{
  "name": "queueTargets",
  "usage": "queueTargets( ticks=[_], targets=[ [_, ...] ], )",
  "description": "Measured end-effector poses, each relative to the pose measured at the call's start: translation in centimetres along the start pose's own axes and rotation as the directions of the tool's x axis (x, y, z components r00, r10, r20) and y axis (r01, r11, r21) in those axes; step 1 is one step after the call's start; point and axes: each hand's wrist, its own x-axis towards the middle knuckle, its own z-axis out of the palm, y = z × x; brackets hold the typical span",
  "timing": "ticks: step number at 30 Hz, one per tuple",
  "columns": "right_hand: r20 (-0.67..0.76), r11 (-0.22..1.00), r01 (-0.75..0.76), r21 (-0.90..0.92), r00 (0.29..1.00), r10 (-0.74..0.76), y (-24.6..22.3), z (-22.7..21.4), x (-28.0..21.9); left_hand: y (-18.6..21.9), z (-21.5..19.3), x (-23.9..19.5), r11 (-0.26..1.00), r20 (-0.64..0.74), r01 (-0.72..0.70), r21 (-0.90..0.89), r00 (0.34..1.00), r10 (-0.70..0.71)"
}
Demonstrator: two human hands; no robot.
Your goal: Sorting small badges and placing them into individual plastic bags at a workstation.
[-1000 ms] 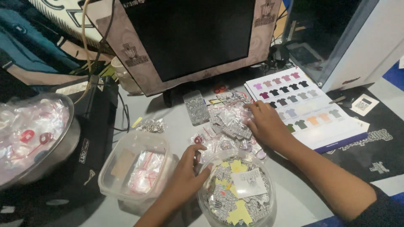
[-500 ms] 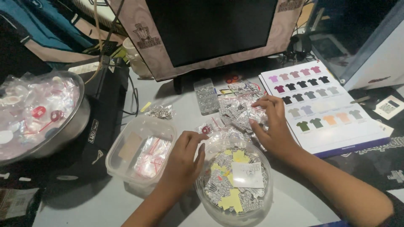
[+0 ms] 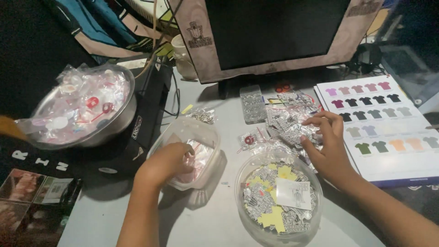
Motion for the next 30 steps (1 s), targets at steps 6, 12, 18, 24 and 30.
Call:
queueTargets(
  ticks=[6, 12, 18, 24, 30],
  targets=[
    [-0.012, 1.0, 0.006, -0.011, 1.0, -0.006, 0.1, -0.1, 0.0, 0.0, 0.5, 0.4, 0.98, 0.03, 0.043, 0.194, 0.998, -0.05],
    [0.002, 1.0, 0.009, -0.025, 1.0, -0.009, 0.5, 0.1, 0.2, 0.3, 0.9, 0.6, 0.989, 0.073, -0.047, 0.142, 0.997, 0.037],
    [0.007, 1.0, 0.01, -0.02, 1.0, -0.01, 0.8, 0.3, 0.2, -1.0, 1.5, 1.1, 0.987, 0.066, -0.074, 0.144, 0.996, 0.065],
    [0.008, 0.999, 0.029, -0.02, 1.0, -0.029, 0.6, 0.1, 0.1, 0.6, 0.7, 0.1, 0.977, 0.107, -0.176, 0.119, 0.981, 0.164],
    [0.008, 1.0, 0.004, -0.007, 1.0, -0.004, 0.3, 0.1, 0.1, 0.2, 1.0, 0.9, 0.985, 0.091, -0.154, 0.073, 0.985, 0.147]
  ],
)
